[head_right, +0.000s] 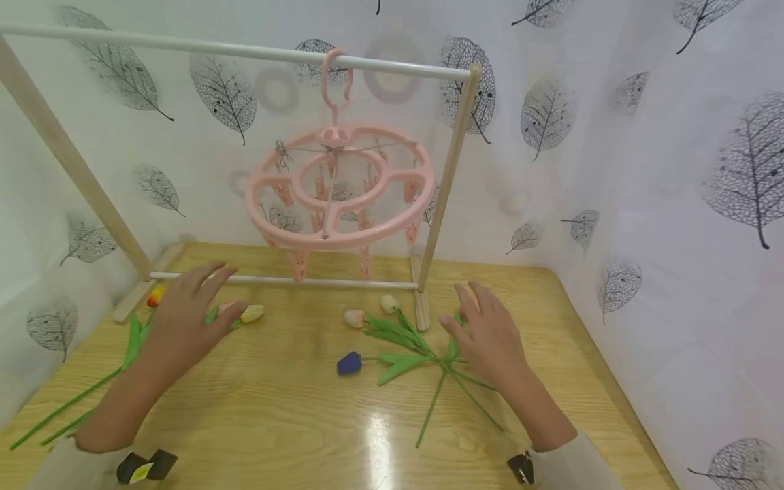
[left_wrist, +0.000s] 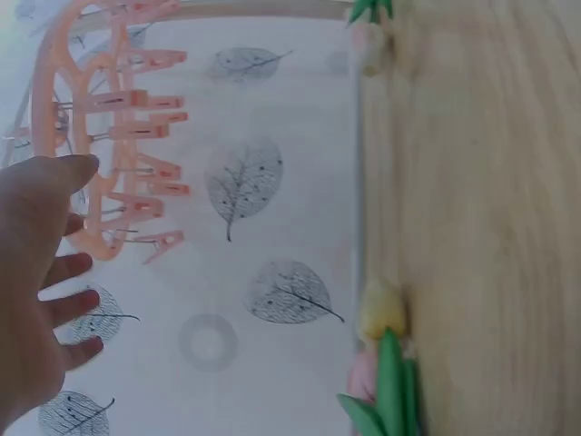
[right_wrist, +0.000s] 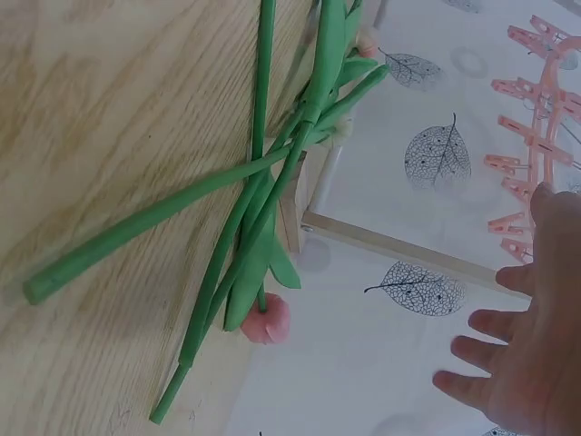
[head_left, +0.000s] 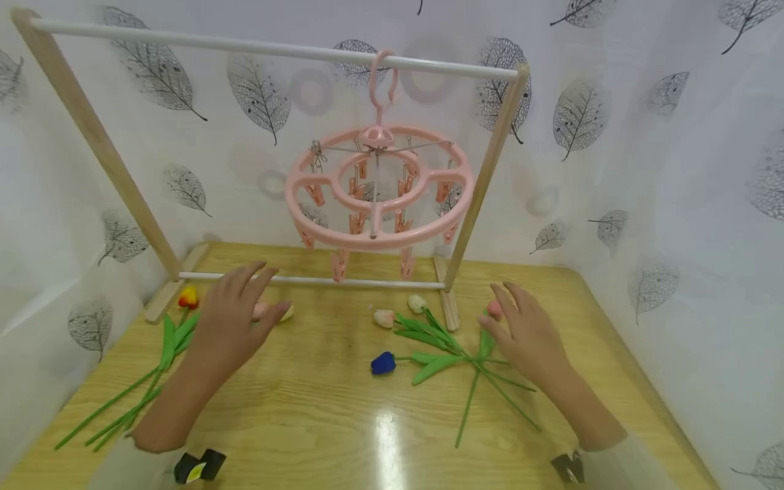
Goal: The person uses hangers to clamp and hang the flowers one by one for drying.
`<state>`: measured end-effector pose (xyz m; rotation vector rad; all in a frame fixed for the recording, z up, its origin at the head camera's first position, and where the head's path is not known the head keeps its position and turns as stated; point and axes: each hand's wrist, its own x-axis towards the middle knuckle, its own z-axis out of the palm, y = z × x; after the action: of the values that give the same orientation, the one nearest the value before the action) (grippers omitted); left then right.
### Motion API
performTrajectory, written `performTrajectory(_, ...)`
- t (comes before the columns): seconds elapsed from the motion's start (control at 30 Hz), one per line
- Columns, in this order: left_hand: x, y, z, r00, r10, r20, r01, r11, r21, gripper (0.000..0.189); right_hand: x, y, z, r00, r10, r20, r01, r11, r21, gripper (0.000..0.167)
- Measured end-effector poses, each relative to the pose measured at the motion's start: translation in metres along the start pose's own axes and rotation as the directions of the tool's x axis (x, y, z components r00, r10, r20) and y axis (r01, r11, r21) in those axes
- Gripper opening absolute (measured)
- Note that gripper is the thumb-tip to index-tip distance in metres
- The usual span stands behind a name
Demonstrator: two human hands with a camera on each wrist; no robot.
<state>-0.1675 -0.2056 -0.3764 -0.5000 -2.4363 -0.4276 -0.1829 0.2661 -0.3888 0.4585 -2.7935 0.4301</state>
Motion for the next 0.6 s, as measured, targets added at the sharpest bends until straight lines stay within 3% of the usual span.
performTrajectory(0.1,0.009,0.006,-0.005,0.982,0.094,-0.167,-0.110,0.990,-0.091,0.065,-0.005,-0.003,-0.005,0.999,0.027,0.030,-0.029,0.997,0.074,0.065)
performTrajectory(0.27,0.033,0.020,-0.013,0.926,0.204,-0.318,-0.266,0.949,-0.166,0.055,-0.018,-0.003,-0.011,0.995,0.052,0.084,-0.064,0.987,0.148,0.060)
performTrajectory(0.4,0.054,0.029,-0.017,0.897,0.230,-0.379,-0.330,0.917,-0.224,0.049,-0.027,-0.002,-0.011,0.991,0.058,0.120,-0.078,0.982,0.170,0.059)
performTrajectory(0.6,0.074,0.038,-0.014,0.893,0.227,-0.388,-0.359,0.879,-0.313,0.044,-0.040,-0.004,-0.011,0.983,0.080,0.165,-0.111,0.976,0.187,0.058)
